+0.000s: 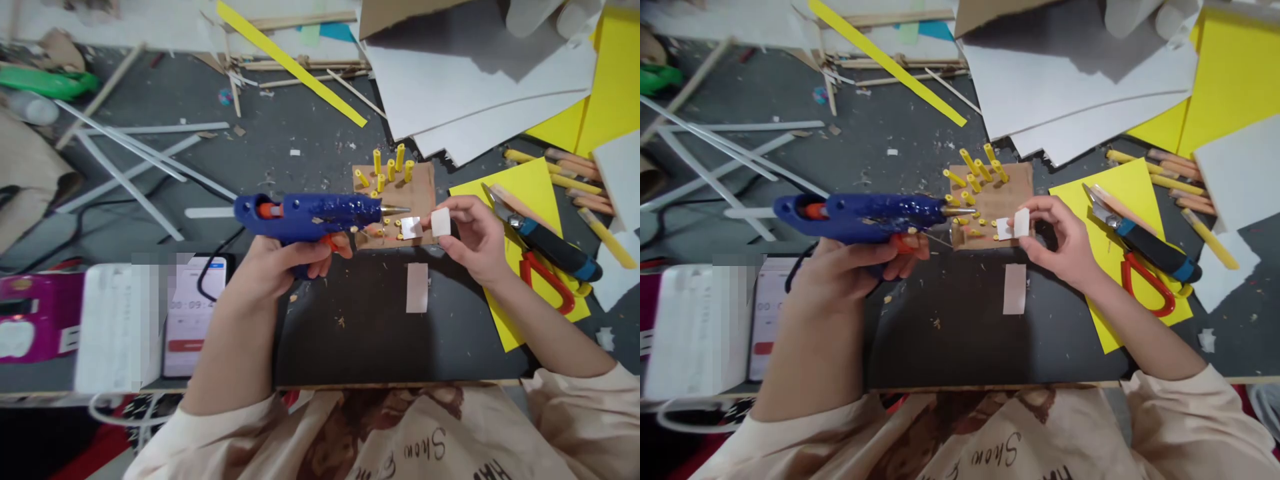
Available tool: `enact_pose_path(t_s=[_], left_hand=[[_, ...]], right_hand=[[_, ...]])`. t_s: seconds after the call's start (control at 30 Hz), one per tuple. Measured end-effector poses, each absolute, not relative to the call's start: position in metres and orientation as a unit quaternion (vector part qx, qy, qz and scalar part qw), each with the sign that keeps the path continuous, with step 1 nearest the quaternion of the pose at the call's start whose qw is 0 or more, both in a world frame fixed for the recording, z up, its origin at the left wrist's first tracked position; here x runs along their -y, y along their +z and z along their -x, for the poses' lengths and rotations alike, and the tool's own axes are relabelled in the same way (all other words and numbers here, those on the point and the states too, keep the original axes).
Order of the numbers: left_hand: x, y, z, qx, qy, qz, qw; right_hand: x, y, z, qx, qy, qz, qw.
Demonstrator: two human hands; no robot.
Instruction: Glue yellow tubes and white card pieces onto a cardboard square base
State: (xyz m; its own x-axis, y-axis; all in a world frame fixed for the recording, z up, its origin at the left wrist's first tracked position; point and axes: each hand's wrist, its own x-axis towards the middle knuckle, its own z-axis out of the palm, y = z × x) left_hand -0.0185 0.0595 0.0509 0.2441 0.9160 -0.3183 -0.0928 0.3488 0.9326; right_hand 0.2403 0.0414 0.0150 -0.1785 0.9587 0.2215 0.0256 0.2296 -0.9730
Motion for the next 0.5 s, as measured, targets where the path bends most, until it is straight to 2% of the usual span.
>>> enact_pose_path(t_s=[0.2,0.5], left_hand=[[-0.059,0.049,0.011,-0.534,0.330,-0.471,0.620],[-0.052,0.040,0.003,-0.583,0.309,-0.477,0.580]], right_hand=[[-0.041,0.004,-0.238,0.646,0.408,0.429,0.482],[-0.041,0.006,-0.238,0.652,0.428,0.417,0.466]])
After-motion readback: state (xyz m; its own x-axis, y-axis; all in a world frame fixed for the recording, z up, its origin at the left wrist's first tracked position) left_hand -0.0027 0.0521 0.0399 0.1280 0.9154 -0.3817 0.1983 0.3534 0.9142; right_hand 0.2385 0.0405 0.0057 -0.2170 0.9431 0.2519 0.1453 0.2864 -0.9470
